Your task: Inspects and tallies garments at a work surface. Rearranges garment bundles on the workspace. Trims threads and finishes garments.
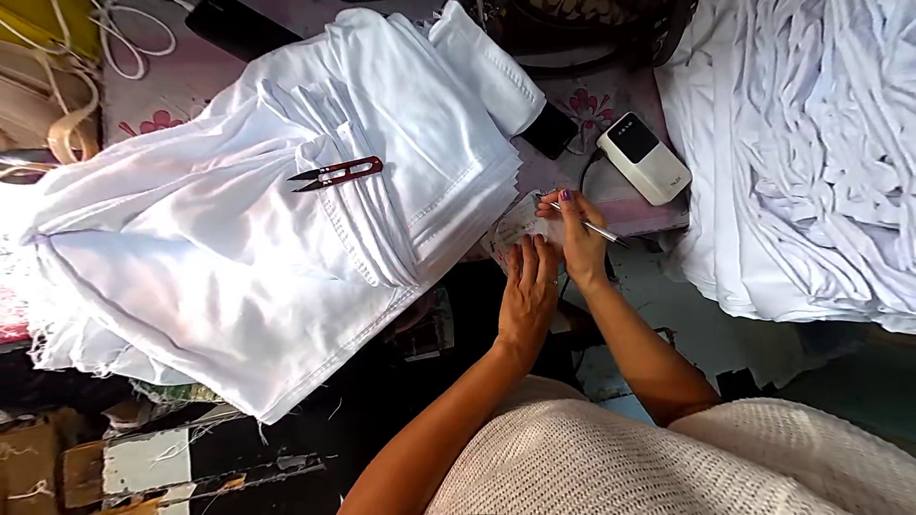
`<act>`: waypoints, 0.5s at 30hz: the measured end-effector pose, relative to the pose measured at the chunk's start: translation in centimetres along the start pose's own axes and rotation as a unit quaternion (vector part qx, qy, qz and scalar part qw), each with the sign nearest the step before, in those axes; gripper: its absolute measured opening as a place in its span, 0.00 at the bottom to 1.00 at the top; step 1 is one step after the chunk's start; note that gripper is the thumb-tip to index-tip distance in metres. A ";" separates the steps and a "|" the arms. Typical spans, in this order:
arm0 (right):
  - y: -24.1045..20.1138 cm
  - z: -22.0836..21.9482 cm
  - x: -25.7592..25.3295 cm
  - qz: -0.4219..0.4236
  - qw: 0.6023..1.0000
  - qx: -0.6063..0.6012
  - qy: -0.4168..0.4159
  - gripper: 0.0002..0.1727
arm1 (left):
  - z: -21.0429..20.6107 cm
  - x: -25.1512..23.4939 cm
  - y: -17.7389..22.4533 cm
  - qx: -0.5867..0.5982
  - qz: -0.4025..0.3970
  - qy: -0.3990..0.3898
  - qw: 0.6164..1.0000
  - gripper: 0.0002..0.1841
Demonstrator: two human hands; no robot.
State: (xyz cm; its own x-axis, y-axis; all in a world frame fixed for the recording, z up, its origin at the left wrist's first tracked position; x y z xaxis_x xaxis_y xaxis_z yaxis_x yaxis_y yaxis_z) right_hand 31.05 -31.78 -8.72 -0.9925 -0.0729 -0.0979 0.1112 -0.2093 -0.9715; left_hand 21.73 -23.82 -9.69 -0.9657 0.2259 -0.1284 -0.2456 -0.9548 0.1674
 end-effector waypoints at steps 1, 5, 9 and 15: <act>-0.1 0.0 0.0 -0.005 1.000 -0.004 -0.002 0.22 | 0.0 0.0 0.0 0.002 0.001 -0.001 1.000 0.23; -0.2 0.2 -0.4 -0.026 0.999 -0.042 -0.018 0.23 | 0.0 -0.2 0.0 -0.003 0.002 -0.017 1.000 0.23; -0.6 0.7 -1.2 -0.020 0.994 -0.098 -0.043 0.25 | 0.1 0.1 -0.3 -0.009 0.010 0.001 1.000 0.24; -1.3 -0.7 -2.0 0.001 0.994 -0.068 -0.087 0.14 | 0.1 0.6 -1.2 -0.007 0.017 0.007 1.000 0.24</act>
State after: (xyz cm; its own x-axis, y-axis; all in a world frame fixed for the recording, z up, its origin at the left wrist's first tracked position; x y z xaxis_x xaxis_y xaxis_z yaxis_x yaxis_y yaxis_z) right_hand 32.84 -30.65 -7.44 -0.9672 -0.2435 -0.0718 0.0929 -0.0762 -0.9928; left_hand 21.42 -22.55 -9.86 -0.9724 0.1902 -0.1354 -0.2108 -0.9645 0.1592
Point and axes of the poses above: each hand's wrist, its own x-axis away from the middle knuckle, its own z-axis out of the back of the hand, y = z × x, the point moved 3 cm from there along -x, towards the middle knuckle, and after that the axes turned 1 degree about -z, right-handed, at the moved point
